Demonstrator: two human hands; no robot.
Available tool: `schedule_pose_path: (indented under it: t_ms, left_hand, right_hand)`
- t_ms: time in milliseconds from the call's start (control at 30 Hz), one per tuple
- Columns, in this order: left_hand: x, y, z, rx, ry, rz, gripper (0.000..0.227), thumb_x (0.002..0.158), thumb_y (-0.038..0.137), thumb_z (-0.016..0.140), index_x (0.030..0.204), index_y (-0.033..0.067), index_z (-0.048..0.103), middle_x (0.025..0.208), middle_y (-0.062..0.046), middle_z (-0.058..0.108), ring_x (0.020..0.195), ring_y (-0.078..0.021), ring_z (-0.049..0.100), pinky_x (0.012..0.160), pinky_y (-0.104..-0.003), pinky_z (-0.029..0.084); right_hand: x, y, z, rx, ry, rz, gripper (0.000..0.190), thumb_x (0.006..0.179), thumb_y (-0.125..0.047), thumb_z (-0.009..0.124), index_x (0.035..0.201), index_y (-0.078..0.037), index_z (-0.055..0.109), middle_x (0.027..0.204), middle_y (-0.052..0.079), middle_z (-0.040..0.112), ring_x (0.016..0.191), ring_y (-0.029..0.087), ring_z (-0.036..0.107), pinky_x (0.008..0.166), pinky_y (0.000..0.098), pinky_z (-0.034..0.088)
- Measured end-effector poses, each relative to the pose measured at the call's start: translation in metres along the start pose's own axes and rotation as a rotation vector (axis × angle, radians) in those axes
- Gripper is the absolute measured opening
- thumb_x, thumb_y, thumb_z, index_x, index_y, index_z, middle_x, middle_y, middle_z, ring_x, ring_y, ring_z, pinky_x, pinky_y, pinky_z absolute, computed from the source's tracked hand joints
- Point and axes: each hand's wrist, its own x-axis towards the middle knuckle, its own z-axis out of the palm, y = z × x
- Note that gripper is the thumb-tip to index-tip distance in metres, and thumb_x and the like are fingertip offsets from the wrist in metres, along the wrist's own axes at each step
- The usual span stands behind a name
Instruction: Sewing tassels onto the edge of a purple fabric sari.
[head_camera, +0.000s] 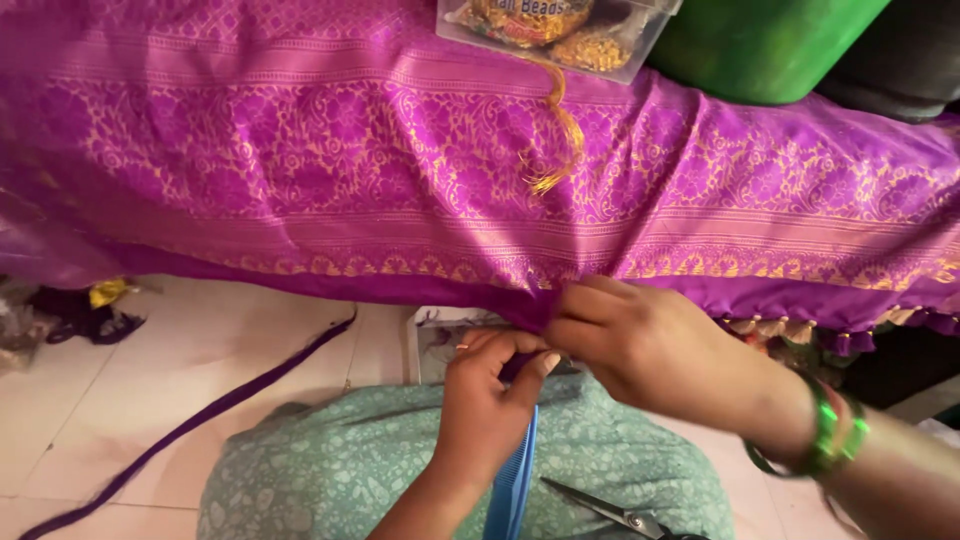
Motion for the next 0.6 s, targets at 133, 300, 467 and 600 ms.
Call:
schedule_pose_path:
  t_ms: [133, 300, 467, 600]
  left_hand:
    - [0.001, 0.013, -0.009, 0.158, 0.058, 0.119, 0.010, 0.081, 0.010, 0.081, 0.086, 0.0042, 0.074, 0.085, -0.007, 0.073, 0.084, -0.0249, 0.067, 0.078, -0.036, 0.053]
    - [0.002, 0.037, -0.020, 0.716, 0.128, 0.591, 0.017, 0.079, 0.011, 0.070, 0.096, 0.0074, 0.071, 0.092, -0.009, 0.069, 0.100, -0.0322, 0.066, 0.086, -0.046, 0.045]
    - [0.003, -0.030, 0.009, 0.090, -0.094, -0.105, 0.016, 0.089, 0.019, 0.071, 0.100, 0.0069, 0.071, 0.090, -0.005, 0.069, 0.090, -0.0212, 0.065, 0.080, -0.033, 0.047]
    - [-0.009, -0.060, 0.026, -0.714, -0.245, -0.541, 0.014, 0.096, 0.017, 0.069, 0.104, 0.0051, 0.071, 0.089, 0.001, 0.070, 0.086, -0.0108, 0.058, 0.079, -0.028, 0.044]
  right_hand:
    - [0.030, 0.008, 0.015, -0.066, -0.244, 0.119, 0.014, 0.077, -0.011, 0.070, 0.090, -0.009, 0.067, 0.088, 0.010, 0.062, 0.065, 0.029, 0.068, 0.054, 0.0419, 0.054]
    - [0.036, 0.017, 0.027, -0.178, -0.296, 0.240, 0.006, 0.077, -0.012, 0.072, 0.083, -0.012, 0.070, 0.090, 0.008, 0.067, 0.069, 0.030, 0.071, 0.059, 0.0412, 0.056]
    - [0.001, 0.005, 0.020, 0.057, 0.085, 0.341, 0.020, 0.082, -0.015, 0.076, 0.100, -0.007, 0.075, 0.087, 0.008, 0.072, 0.071, 0.026, 0.073, 0.062, 0.0357, 0.058]
    - [-0.031, 0.000, 0.047, 0.482, -0.040, 0.881, 0.030, 0.080, -0.015, 0.077, 0.108, -0.012, 0.070, 0.077, 0.003, 0.079, 0.061, 0.020, 0.077, 0.057, 0.0321, 0.059]
